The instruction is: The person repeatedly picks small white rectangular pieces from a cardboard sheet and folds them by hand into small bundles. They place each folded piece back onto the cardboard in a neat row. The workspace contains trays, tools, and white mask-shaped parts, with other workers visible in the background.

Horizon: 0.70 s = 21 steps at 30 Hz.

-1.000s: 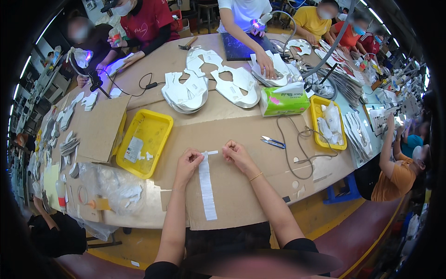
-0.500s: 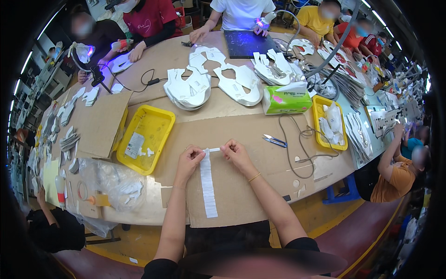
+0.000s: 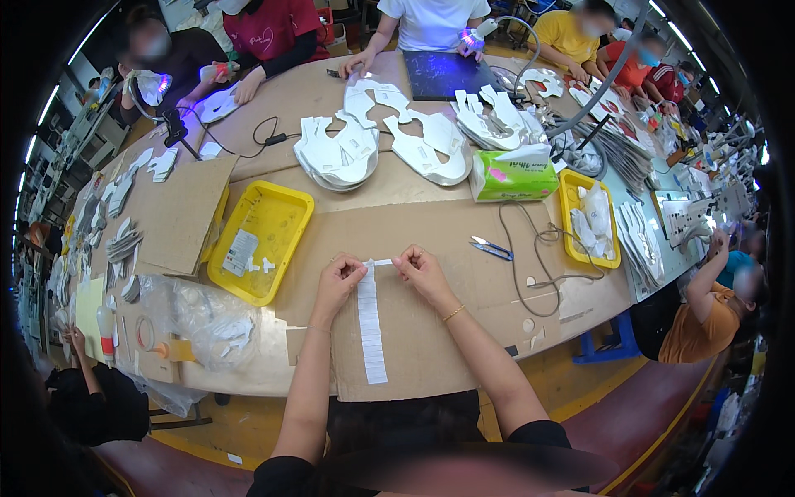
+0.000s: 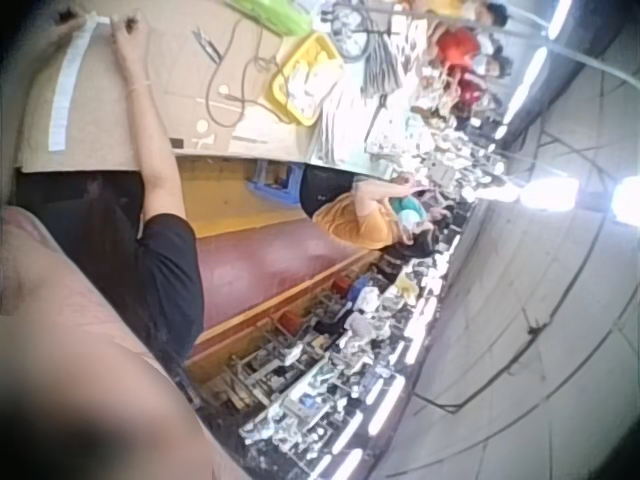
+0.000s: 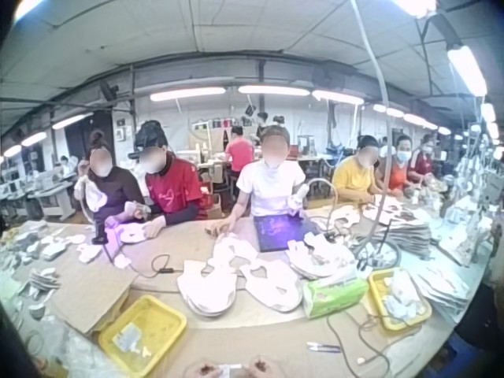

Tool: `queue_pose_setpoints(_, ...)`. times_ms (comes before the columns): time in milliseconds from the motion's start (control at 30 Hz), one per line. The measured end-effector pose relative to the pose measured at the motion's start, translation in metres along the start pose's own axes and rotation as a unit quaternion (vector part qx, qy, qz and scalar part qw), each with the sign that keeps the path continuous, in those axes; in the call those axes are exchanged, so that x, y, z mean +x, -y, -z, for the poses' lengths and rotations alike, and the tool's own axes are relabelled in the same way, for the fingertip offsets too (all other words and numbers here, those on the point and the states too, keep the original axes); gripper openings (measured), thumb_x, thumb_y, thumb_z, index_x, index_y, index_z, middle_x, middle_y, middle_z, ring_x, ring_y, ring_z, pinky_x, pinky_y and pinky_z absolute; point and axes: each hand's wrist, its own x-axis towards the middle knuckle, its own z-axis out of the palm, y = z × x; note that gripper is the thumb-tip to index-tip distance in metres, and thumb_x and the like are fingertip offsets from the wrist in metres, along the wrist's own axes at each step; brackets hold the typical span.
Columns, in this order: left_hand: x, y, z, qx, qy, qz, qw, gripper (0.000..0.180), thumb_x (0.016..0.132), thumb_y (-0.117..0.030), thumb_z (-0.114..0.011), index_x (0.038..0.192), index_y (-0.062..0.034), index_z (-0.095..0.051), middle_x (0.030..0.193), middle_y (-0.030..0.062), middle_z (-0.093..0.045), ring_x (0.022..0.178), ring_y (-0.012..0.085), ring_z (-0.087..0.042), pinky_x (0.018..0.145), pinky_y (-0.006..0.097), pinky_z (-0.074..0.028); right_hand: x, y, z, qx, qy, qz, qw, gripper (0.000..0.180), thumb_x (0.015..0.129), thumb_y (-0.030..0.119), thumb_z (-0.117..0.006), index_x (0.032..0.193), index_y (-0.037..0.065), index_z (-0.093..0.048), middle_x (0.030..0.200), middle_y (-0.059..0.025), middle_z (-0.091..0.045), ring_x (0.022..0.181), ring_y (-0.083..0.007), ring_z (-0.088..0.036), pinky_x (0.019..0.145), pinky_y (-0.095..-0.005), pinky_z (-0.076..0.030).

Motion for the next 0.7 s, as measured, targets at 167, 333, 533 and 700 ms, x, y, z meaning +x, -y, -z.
queue_pose_setpoints(167, 0.0005, 0.0005, 0.0001, -0.019, 0.005, -0.004, 1.0, 0.008, 0.083, -0.007, -0.071, 0.082, -0.0048, -0.063, 0.084, -0.0033, -0.052, 0.072, 0.0058, -0.043, 0.066, 0.02, -0.036, -0.001, -0.0009, -0.0004, 0.008, 0.001, 0.002, 1.0, 0.023, 0.09, 0.023, -0.068, 0.081, 0.009, -0.052, 0.07, 0.0035, -0.054, 0.062, -0.0041, -0.049, 0.056, -0.0185, -0.04)
queue_pose_setpoints(333, 0.0002, 0.0008, 0.0004, -0.016, 0.006, 0.001, 1.0, 0.009, 0.083, -0.007, -0.07, 0.083, -0.005, -0.062, 0.086, -0.0033, -0.052, 0.073, 0.0054, -0.043, 0.067, 0.02, -0.036, -0.0017, 0.0002, -0.0016, 0.001, 0.0, 0.006, 1.0, 0.023, 0.09, 0.022, -0.068, 0.082, 0.009, -0.052, 0.07, 0.0035, -0.054, 0.062, -0.004, -0.048, 0.056, -0.0185, -0.04)
queue_pose_setpoints(533, -0.0001, 0.0002, 0.0004, -0.001, 0.005, 0.003, 1.0, 0.008, 0.084, -0.008, -0.069, 0.083, -0.0046, -0.062, 0.085, -0.0034, -0.052, 0.072, 0.0052, -0.044, 0.066, 0.02, -0.036, -0.0013, -0.0006, -0.002, -0.007, 0.009, 0.019, 1.0, 0.021, 0.091, 0.021, -0.067, 0.082, 0.009, -0.051, 0.071, 0.0031, -0.054, 0.063, -0.0043, -0.048, 0.057, -0.0193, -0.04)
queue_pose_setpoints(700, 0.0003, 0.0001, 0.0006, 0.0, 0.003, 0.005, 1.0, 0.008, 0.084, -0.007, -0.069, 0.083, -0.0039, -0.062, 0.086, -0.0034, -0.052, 0.072, 0.0051, -0.044, 0.066, 0.02, -0.036, -0.0004, -0.0013, -0.0004, -0.027, 0.01, 0.022, 0.999, 0.021, 0.091, 0.019, -0.066, 0.082, 0.008, -0.051, 0.071, 0.0028, -0.054, 0.063, -0.0045, -0.049, 0.058, -0.0199, -0.041)
